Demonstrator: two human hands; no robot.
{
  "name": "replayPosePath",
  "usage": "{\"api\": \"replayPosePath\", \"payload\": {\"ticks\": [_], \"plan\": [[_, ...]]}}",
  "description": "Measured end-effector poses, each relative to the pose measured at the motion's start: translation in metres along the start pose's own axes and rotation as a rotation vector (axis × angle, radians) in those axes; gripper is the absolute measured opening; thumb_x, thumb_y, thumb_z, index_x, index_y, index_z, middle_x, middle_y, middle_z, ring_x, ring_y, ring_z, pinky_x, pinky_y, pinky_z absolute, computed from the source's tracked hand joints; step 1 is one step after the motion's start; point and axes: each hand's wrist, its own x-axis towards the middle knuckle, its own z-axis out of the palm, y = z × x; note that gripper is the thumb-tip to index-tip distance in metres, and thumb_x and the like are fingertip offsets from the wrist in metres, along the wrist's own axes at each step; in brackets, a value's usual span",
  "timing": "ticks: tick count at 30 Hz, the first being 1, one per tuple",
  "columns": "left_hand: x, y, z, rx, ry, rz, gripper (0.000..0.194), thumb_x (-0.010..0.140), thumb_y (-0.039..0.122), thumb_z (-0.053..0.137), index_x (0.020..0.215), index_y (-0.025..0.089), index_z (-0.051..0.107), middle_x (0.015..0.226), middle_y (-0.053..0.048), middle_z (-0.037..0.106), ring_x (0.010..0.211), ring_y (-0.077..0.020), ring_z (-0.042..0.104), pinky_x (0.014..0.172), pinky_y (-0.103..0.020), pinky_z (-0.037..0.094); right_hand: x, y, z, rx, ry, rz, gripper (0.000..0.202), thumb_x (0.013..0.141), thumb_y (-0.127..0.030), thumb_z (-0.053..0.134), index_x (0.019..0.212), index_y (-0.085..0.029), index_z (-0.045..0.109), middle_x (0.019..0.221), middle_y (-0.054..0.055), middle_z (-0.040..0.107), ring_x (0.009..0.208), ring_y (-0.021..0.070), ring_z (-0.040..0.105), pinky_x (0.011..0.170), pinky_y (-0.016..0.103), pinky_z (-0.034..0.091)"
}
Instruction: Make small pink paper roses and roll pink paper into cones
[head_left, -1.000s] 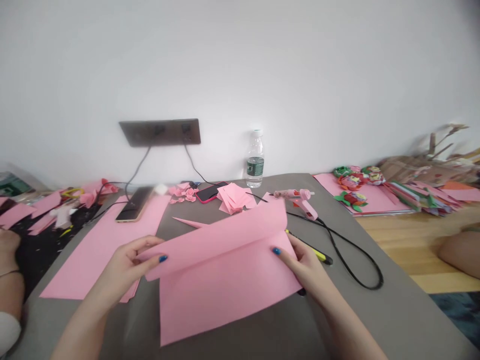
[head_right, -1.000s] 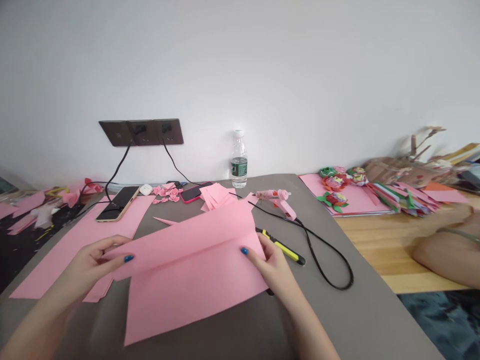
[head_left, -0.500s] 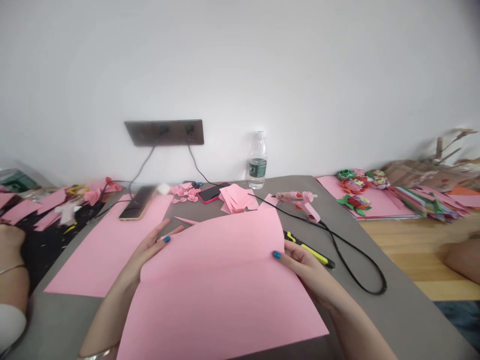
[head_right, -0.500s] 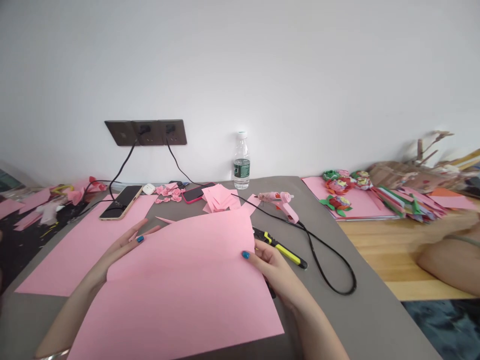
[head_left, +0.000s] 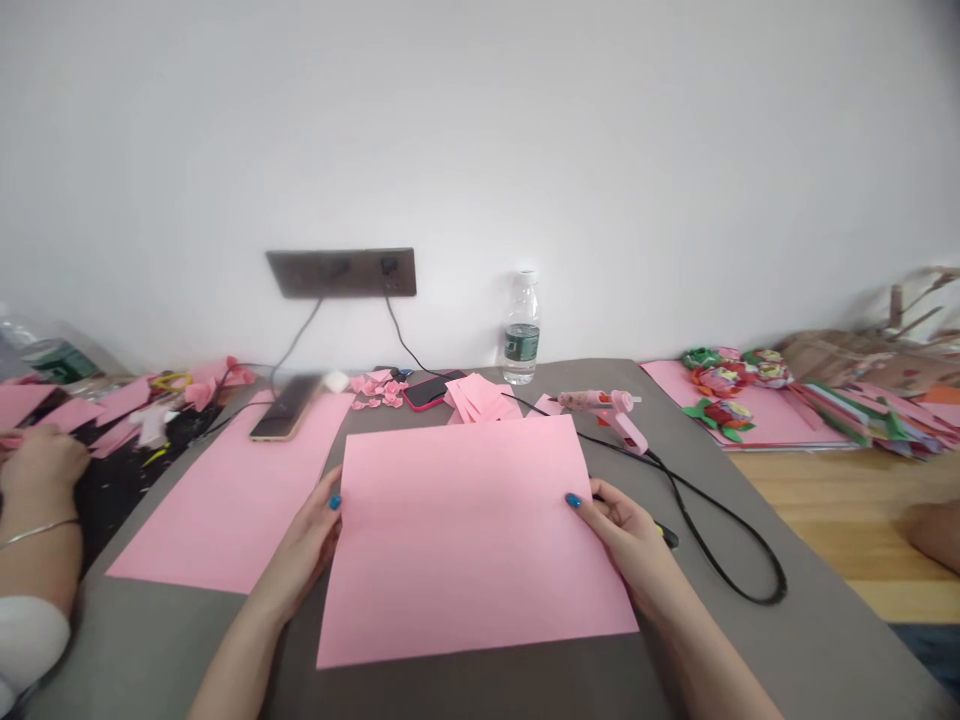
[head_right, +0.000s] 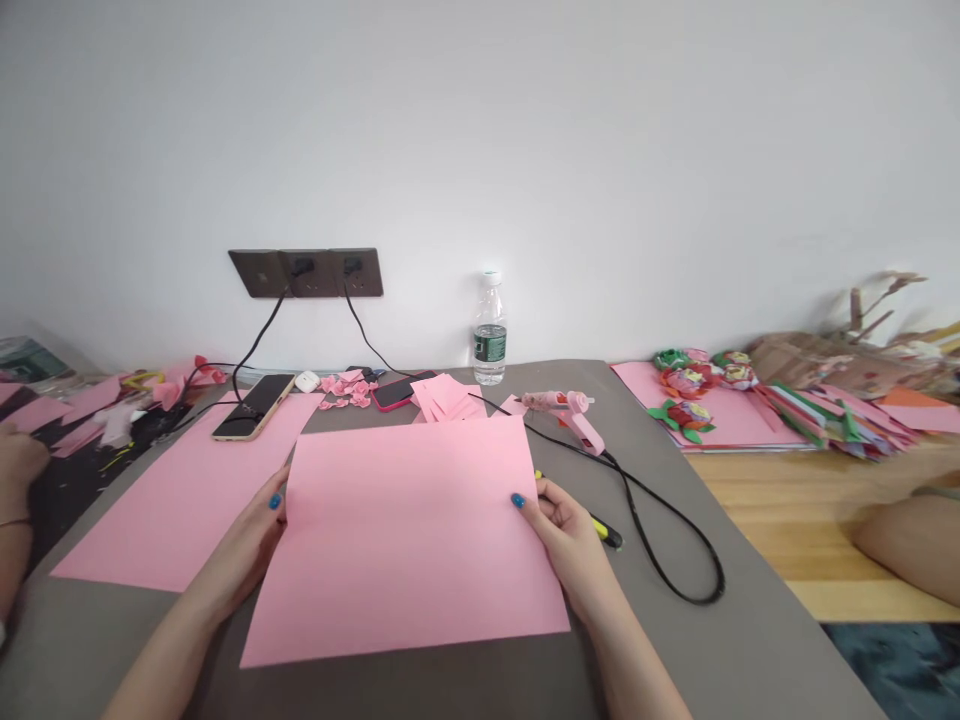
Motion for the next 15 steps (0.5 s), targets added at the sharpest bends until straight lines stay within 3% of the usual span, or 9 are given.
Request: {"api": "replayPosePath", "payload": {"ticks": [3,6,11,13,15], "plan": [[-0.002,-0.004,0.004,0.021,0.003,0.025,0.084,0.072,0.051,0.078,0.142,0.022,0.042,0.084,-0.003,0.075,0.067,-0.0205,0.069,0.057,-0.026,0.054,0.001,0.002,0.0,-0.034,-0.001,-0.006,0.042,0.071,-0.055,0.08,0.083,-0.022,0.057,0.066,0.0,0.069,0.052,0.0173,0.062,0.05,0.026,0.046],[-0.001,-0.007,0.004,0.081,0.006,-0.012,0.092,0.076,0.05,0.075,0.15,0.022,0.028,0.056,0.007,0.062,0.046,-0.0153,0.059,0.046,-0.022,0.044,0.001,0.006,-0.001,-0.013,0.028,-0.022,0.04,0.072,-0.053,0.08,0.083,-0.022,0.058,0.065,-0.001,0.069,0.052,0.0166,0.061,0.05,0.026,0.047],[-0.002,-0.01,0.008,0.11,0.009,0.027,0.11,0.076,0.052,0.074,0.156,0.026,0.004,0.065,0.004,0.066,0.052,-0.0176,0.062,0.051,-0.026,0.049,-0.001,0.01,0.001,0.002,0.063,-0.037,0.039,0.072,-0.053,0.08,0.083,-0.023,0.057,0.062,-0.001,0.069,0.051,0.0168,0.061,0.047,0.025,0.045],[-0.002,-0.013,0.009,0.112,0.047,0.073,0.106,0.077,0.053,0.071,0.156,0.027,0.006,0.067,0.003,0.066,0.051,-0.016,0.06,0.051,-0.026,0.05,-0.001,0.009,0.002,-0.005,0.081,-0.035,0.041,0.07,-0.053,0.081,0.085,-0.023,0.057,0.06,-0.002,0.068,0.049,0.0166,0.06,0.046,0.024,0.044],[-0.002,-0.018,0.005,0.133,0.066,0.13,0.091,0.082,0.051,0.067,0.154,0.027,0.018,0.063,0.006,0.062,0.048,-0.0128,0.054,0.049,-0.022,0.046,-0.001,0.008,0.004,-0.003,0.109,-0.029,0.044,0.067,-0.053,0.083,0.086,-0.023,0.056,0.056,-0.004,0.066,0.045,0.0154,0.058,0.043,0.023,0.041]]}}
